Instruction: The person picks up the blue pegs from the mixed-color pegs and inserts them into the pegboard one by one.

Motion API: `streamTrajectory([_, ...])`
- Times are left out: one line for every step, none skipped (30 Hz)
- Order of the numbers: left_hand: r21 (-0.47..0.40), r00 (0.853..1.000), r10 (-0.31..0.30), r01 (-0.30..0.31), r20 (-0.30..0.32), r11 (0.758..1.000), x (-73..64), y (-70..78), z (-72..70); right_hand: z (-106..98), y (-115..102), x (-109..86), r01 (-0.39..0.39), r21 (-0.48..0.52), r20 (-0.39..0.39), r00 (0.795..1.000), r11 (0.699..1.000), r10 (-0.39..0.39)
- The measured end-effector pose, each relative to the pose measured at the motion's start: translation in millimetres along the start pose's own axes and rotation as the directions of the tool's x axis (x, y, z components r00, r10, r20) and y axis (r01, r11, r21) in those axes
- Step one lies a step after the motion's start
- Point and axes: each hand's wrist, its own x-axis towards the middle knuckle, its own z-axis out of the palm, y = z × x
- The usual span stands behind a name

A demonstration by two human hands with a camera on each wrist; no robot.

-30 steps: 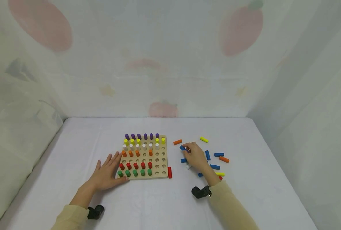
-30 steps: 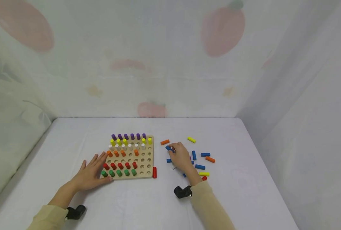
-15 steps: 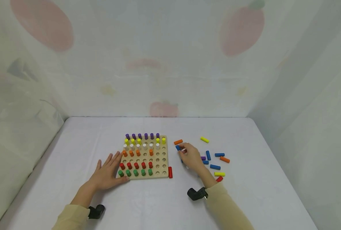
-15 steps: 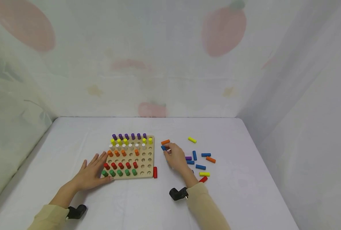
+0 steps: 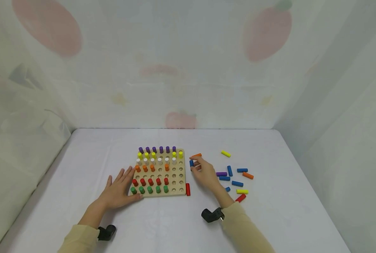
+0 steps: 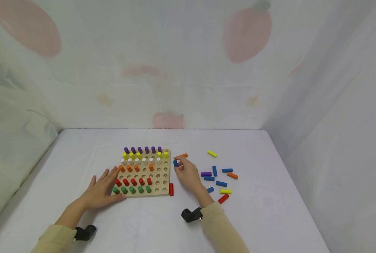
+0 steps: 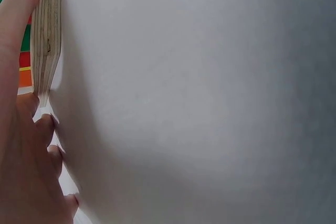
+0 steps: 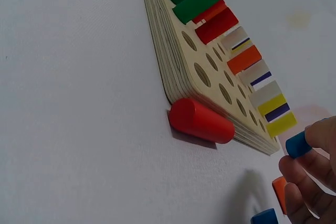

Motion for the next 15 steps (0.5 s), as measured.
streamTrajectory([0.0,1.0,0.0,0.0,0.0,1.0,0.0,0.0,0.1,1.3,-0.6,-0.1,0.007,0.002,-0.001,1.0,1.0,-0.007])
streamTrajectory([0.0,1.0,0.0,0.0,0.0,1.0,0.0,0.0,0.2,2.7,-1.1,-0.2,0.012,0.002,-0.002,1.0,1.0,-0.012])
streamTrajectory([0.001,1.0,0.001,-0.001,0.0,1.0,0.1,0.0,0.3,4.1,-1.8,-0.3,0.017,0.005,-0.002,1.0,1.0,-0.017])
streamTrajectory([0.002,1.0,0.0,0.0,0.0,1.0,0.2,-0.2,0.4,5.6,-2.8,-0.2,0.022,0.011,-0.002,1.0,1.0,-0.022])
streamTrajectory([0.001,1.0,0.0,0.0,0.0,1.0,0.2,-0.2,0.5,7.2,-3.7,-0.3,0.03,0.013,-0.002,1.0,0.999,-0.03])
streamTrajectory([0.002,1.0,0.0,0.0,0.0,1.0,0.3,-0.3,0.6,8.6,-4.9,-0.4,0.03,0.016,0.001,1.0,0.999,-0.03])
streamTrajectory([0.001,1.0,0.0,0.0,-0.002,1.0,0.4,-0.3,0.7,10.0,-6.3,-0.6,0.024,0.023,0.006,1.0,0.999,-0.024])
streamTrajectory([0.001,1.0,-0.001,0.001,-0.001,1.0,0.4,-0.3,0.7,11.4,-7.6,-0.8,0.019,0.032,0.013,1.0,0.999,-0.019])
streamTrajectory([-0.001,1.0,-0.001,0.001,-0.002,1.0,0.5,-0.2,0.7,12.7,-9.2,-1.0,0.018,0.042,0.021,1.0,0.999,-0.019])
streamTrajectory([-0.002,1.0,-0.002,0.002,-0.002,1.0,0.5,-0.1,0.6,14.2,-10.4,-1.0,0.015,0.049,0.029,0.999,0.999,-0.017])
streamTrajectory([-0.003,1.0,-0.003,0.003,-0.001,1.0,0.6,0.1,0.5,15.5,-11.6,-1.1,0.011,0.054,0.036,0.999,0.998,-0.013])
streamTrajectory([-0.003,1.0,-0.004,0.004,0.0,1.0,0.6,0.2,0.5,16.6,-13.0,-1.2,0.007,0.062,0.043,0.999,0.998,-0.01])
streamTrajectory([-0.004,1.0,-0.005,0.005,0.002,1.0,0.6,0.3,0.5,17.7,-14.0,-1.2,0.007,0.069,0.047,0.999,0.998,-0.011])
streamTrajectory([-0.005,1.0,-0.007,0.007,0.004,1.0,0.6,0.4,0.5,18.8,-15.1,-1.2,0.011,0.076,0.049,0.999,0.997,-0.014])
streamTrajectory([-0.006,1.0,-0.008,0.008,0.006,1.0,0.5,0.5,0.5,19.9,-15.9,-1.0,0.011,0.078,0.049,0.999,0.997,-0.015])
